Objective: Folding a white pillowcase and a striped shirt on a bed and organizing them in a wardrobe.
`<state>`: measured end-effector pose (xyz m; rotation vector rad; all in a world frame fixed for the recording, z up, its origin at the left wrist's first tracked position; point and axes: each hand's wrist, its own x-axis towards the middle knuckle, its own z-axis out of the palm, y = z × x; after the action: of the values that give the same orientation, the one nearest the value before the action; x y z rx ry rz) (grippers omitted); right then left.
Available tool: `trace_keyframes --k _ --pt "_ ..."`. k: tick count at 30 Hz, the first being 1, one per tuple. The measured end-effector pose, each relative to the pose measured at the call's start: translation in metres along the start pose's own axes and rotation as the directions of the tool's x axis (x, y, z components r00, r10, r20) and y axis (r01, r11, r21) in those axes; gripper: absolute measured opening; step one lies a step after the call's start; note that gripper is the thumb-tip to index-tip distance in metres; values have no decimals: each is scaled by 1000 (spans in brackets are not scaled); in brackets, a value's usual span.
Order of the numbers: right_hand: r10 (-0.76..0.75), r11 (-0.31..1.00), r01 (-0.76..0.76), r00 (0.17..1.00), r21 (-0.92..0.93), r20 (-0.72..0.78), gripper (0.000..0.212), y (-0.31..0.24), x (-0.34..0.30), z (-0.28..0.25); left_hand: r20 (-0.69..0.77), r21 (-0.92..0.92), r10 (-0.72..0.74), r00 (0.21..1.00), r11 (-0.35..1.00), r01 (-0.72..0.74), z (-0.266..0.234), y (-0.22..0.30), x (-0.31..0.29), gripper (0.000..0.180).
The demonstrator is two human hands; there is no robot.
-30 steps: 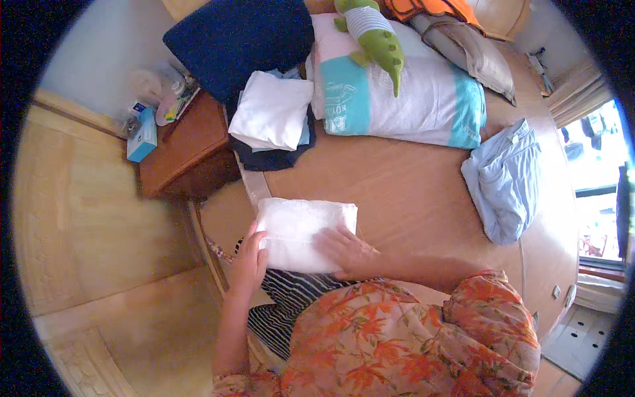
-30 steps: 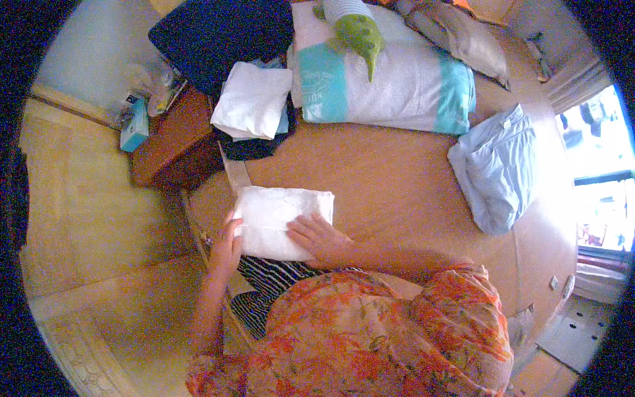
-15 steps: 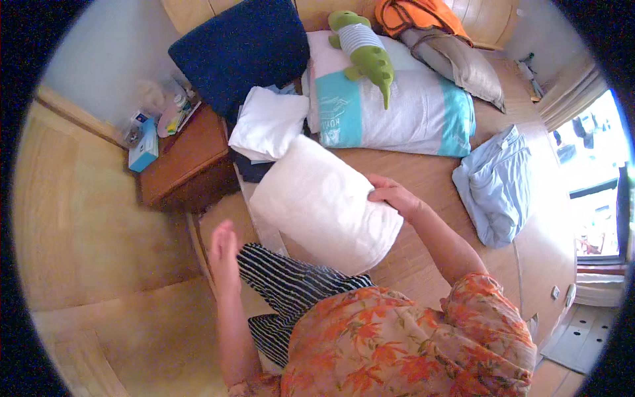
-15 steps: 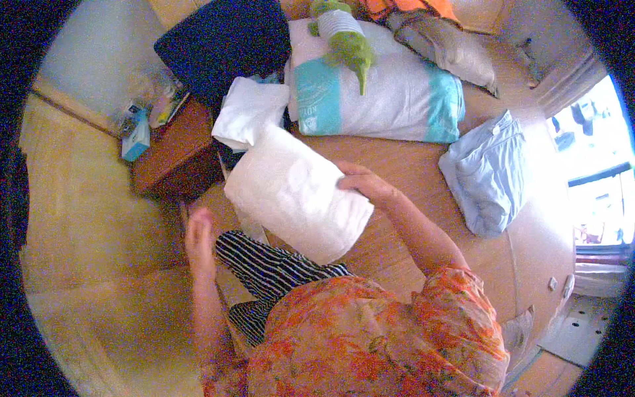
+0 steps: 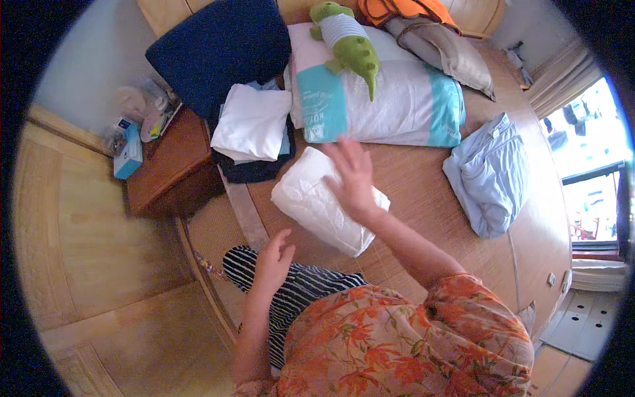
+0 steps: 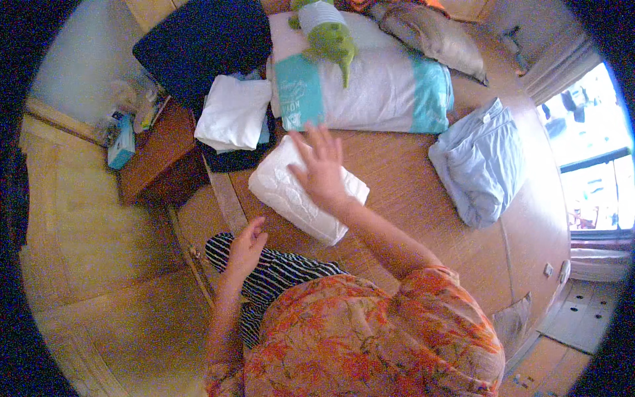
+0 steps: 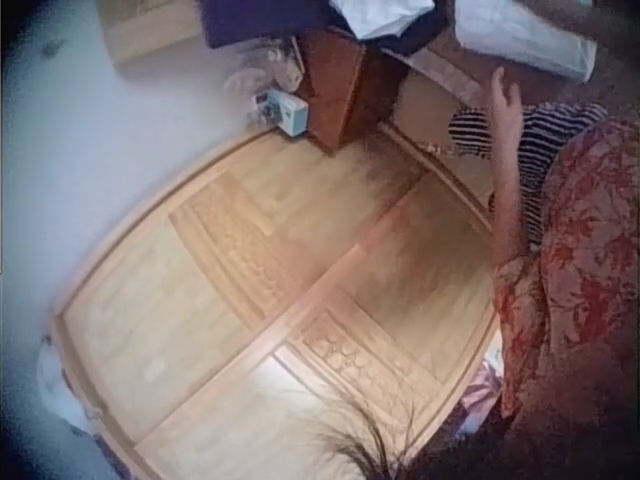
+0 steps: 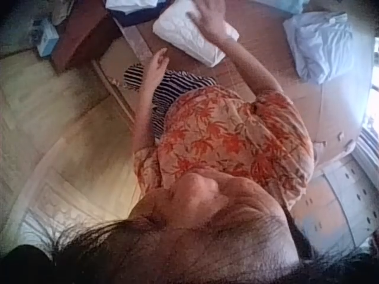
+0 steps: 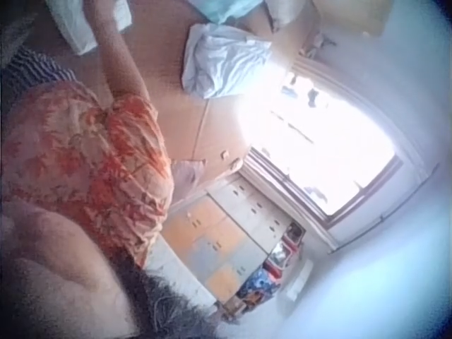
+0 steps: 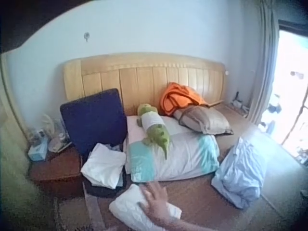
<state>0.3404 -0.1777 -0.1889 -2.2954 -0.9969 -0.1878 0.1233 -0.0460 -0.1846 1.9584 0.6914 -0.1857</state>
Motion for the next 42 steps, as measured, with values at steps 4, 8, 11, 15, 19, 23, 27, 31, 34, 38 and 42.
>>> trace_keyframes --k 4,8,11,15,19,23,27,31,34,38,42 --pt "-224 924 326 884 -199 411 68 -17 -47 83 -263 147 320 910 946 -290 7 -5 30 39" --pt "-272 918 356 887 -176 373 69 -18 -53 92 -222 349 509 831 838 -420 -5 28 59 44" --pt "-236 934 320 885 -158 400 68 -9 -55 96 -146 536 556 818 740 -407 -5 36 90 49" --pt "-209 933 330 822 -143 529 70 -2 -60 77 -34 602 477 878 711 -362 3 -34 114 60" --pt "-41 973 150 861 -176 507 73 41 -69 17 -107 470 352 930 842 -265 20 -68 114 66" --pt "-106 973 181 904 -146 414 70 74 -85 27 -66 469 305 950 850 -240 19 -56 120 67" --pt "-165 972 214 917 -99 364 70 78 -82 36 -112 592 373 921 770 -240 15 -54 113 69" --pt "-137 980 181 914 -82 381 70 73 -81 32 -71 533 161 984 840 -99 12 -39 100 71" --pt "-70 980 156 853 -125 518 69 62 -65 18 -51 555 79 996 831 -37 18 -25 77 75" --pt "-109 990 131 944 -50 310 67 26 -50 17 10 501 161 987 853 -144 55 -25 30 89" --pt "-194 943 288 884 -168 426 65 17 -78 50 84 504 181 980 841 -198 67 -24 22 99"
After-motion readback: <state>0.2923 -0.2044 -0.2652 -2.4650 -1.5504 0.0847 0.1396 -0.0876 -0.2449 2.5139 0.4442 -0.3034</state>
